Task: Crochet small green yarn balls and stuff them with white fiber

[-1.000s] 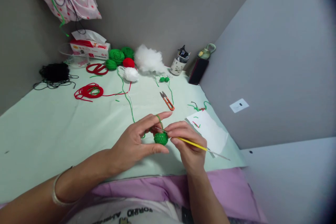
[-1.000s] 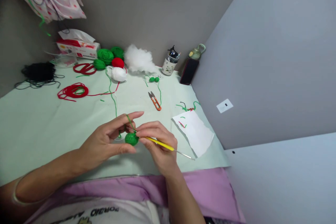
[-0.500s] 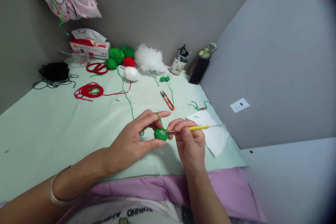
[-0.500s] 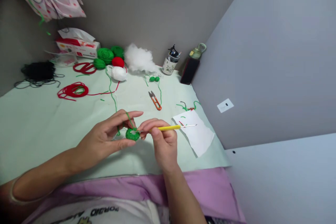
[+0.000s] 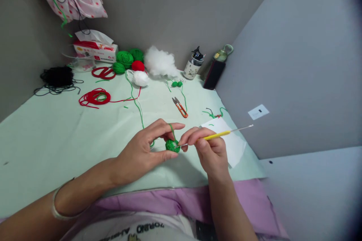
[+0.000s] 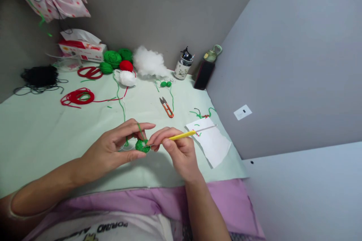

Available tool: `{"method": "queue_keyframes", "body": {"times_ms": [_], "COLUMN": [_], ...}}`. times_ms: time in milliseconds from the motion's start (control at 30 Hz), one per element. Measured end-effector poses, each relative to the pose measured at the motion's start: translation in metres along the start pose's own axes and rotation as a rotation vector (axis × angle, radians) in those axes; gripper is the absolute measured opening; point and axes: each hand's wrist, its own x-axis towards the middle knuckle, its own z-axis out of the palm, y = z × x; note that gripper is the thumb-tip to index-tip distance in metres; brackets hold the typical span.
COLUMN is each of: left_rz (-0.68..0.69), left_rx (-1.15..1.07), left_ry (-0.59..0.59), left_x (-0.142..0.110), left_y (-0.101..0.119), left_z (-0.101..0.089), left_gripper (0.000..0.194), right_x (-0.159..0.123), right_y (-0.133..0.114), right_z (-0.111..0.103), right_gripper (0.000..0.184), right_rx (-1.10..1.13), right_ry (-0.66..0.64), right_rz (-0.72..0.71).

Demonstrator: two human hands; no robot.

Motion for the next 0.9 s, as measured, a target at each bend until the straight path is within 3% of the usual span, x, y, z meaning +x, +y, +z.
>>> {"method": "queue_keyframes", "body": {"times_ms": [367,467,567,633,767,900], "left_rz": [-0.006,0.004,0.008,-0.007,-0.155,-0.427], "left_rx": [0.032,0.028,-0.009,-0.056,-0.334,-0.743], "left_ry": [0.056,0.103,0.176,0.192,0.134,-0.043], "left_x": [0.001,0.001,-0.001,-0.003,-0.005,-0.002], "left_y": [0.000,-0.002,-0.005,-0.006,-0.002,0.004], "left_z": [0.004,0.006,0.009,0.011,0.013,0.009], "left_gripper": [0.047,0.045,0.042,0.040,0.038,0.047], "right_x": [-0.005,-0.010,-0.015,-0.018,-0.022,-0.026], "right_y": [-0.018,-0.014,-0.004,0.005,0.018,0.021], "right_z": [0.008,0.015,0.025,0.030,0.030,0.023], "right_gripper": [0.019,0.018,0.020,0.024,0.039,0.054], "right_rx": [-0.502,-0.802,-1.156,-1.276,-1.278,-1.116], "right_ry": [-0.048,-0.062,0.029,0.103,0.223,0.148], "right_rz": [-0.200,-0.340,-0.555,-0.635,-0.708,-0.746]}}
